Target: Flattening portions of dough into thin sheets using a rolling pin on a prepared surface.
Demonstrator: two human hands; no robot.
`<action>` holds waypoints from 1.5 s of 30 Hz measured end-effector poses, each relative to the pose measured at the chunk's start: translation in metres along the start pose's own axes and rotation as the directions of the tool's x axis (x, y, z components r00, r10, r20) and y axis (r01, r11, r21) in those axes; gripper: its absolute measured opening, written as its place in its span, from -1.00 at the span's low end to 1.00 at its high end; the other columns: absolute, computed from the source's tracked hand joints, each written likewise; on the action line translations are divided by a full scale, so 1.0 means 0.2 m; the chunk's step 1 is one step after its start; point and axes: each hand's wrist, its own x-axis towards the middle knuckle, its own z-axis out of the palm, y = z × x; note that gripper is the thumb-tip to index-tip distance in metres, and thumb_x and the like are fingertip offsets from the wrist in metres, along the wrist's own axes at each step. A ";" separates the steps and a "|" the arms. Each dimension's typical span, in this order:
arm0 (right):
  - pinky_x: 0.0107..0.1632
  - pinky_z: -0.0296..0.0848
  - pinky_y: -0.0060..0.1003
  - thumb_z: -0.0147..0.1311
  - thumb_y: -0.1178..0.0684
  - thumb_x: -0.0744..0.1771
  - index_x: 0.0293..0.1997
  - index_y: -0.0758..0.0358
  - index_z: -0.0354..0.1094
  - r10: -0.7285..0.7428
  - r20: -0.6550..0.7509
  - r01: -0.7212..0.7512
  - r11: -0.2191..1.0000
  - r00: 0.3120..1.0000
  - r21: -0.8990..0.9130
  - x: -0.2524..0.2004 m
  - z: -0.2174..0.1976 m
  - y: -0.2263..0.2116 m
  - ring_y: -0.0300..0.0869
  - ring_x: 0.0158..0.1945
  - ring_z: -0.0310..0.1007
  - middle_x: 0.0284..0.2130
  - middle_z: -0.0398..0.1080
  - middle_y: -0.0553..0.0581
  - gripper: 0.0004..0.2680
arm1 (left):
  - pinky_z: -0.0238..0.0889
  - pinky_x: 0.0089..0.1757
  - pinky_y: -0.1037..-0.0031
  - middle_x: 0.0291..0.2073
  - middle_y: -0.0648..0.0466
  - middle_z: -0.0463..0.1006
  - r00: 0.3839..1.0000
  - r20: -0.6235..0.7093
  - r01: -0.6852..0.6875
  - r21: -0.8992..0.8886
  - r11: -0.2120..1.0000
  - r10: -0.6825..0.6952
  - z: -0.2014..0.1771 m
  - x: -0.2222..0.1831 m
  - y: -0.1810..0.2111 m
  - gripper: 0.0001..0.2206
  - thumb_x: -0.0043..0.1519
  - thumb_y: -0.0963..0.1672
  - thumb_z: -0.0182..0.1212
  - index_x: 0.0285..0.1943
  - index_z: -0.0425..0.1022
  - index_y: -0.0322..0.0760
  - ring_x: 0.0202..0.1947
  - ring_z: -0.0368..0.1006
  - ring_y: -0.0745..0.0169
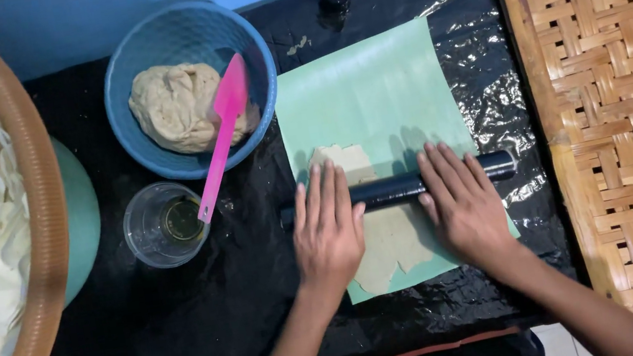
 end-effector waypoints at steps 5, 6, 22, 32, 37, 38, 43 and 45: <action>0.44 0.10 0.06 -0.15 -0.03 0.42 0.41 0.42 0.17 -0.005 -0.003 0.005 0.999 1.000 0.037 0.16 0.00 0.06 0.12 0.45 0.17 0.37 0.22 0.35 -0.59 | -0.15 0.38 -0.06 0.42 -0.27 0.27 0.993 0.113 0.021 0.072 0.997 -0.029 0.03 0.17 -0.06 -0.47 0.38 -0.03 0.01 0.42 0.28 -0.56 0.49 0.08 -0.20; 0.45 0.09 0.07 -0.20 -0.05 0.43 0.41 0.44 0.16 -0.014 -0.002 0.014 0.999 1.000 0.045 0.18 0.02 0.07 0.14 0.46 0.15 0.37 0.21 0.36 -0.59 | -0.20 0.39 -0.06 0.44 -0.26 0.25 0.988 0.150 0.023 0.095 0.995 -0.037 0.03 0.20 -0.07 -0.46 0.38 -0.02 -0.03 0.43 0.27 -0.55 0.51 0.03 -0.19; 0.45 -0.16 0.11 -0.34 -0.07 0.46 0.51 0.50 -0.13 0.050 0.113 -0.057 0.997 0.992 0.054 0.60 0.16 0.32 0.35 0.52 -0.25 0.45 -0.19 0.64 -0.53 | 0.11 0.29 0.09 0.26 -0.21 0.37 0.996 0.065 -0.055 -0.001 0.998 0.055 -0.04 0.43 -0.17 -0.59 0.42 -0.05 0.12 0.37 0.36 -0.40 0.34 0.24 -0.18; 0.14 0.43 0.03 -0.12 0.01 0.47 0.08 0.44 0.41 0.209 -0.192 -0.139 0.935 0.959 0.325 0.54 -0.09 0.14 0.22 0.11 0.44 0.10 0.44 0.35 -0.74 | 0.24 0.04 0.13 -0.03 -0.16 0.50 0.971 0.132 -0.200 -0.012 0.980 0.199 -0.15 0.34 -0.15 -0.56 0.21 -0.12 0.29 0.27 0.43 -0.40 0.03 0.38 -0.08; 0.34 0.27 0.08 0.07 -0.10 0.39 0.02 0.35 0.45 -0.055 -0.260 0.095 0.985 0.964 0.141 0.14 -0.09 0.08 0.09 0.16 0.46 0.05 0.47 0.27 -0.72 | 0.24 0.02 0.14 -0.02 -0.19 0.49 0.979 0.118 -0.166 -0.028 0.986 0.168 -0.17 0.07 -0.04 -0.55 0.25 -0.13 0.29 0.28 0.38 -0.48 0.01 0.40 -0.06; 0.34 0.25 0.13 0.10 -0.14 0.36 0.02 0.35 0.45 -0.067 -0.235 0.101 0.985 0.970 0.137 0.08 -0.09 0.06 0.07 0.15 0.45 0.04 0.46 0.29 -0.69 | 0.25 0.01 0.12 -0.02 -0.18 0.49 0.981 0.136 -0.135 -0.058 0.989 0.141 -0.19 0.03 -0.01 -0.57 0.21 -0.14 0.30 0.23 0.40 -0.46 0.01 0.40 -0.09; 0.40 0.23 0.16 0.13 -0.16 0.34 0.12 0.27 0.45 -0.026 -0.102 0.045 0.982 0.994 0.185 -0.12 -0.05 0.00 0.00 0.19 0.44 0.05 0.48 0.21 -0.66 | 0.26 0.10 0.09 0.03 -0.18 0.49 0.972 0.233 0.031 -0.188 0.982 0.014 -0.12 -0.16 0.06 -0.56 0.19 -0.14 0.29 0.23 0.39 -0.46 0.08 0.39 -0.15; 0.36 0.25 0.08 0.08 -0.12 0.36 0.22 0.29 0.41 -0.003 -0.083 0.016 0.986 0.997 0.165 -0.09 -0.04 0.00 0.04 0.28 0.40 0.16 0.46 0.23 -0.64 | 0.12 0.33 0.02 0.22 -0.20 0.44 0.998 0.058 -0.029 -0.029 0.999 0.030 -0.07 -0.16 0.07 -0.56 0.29 -0.14 0.24 0.35 0.36 -0.45 0.29 0.32 -0.13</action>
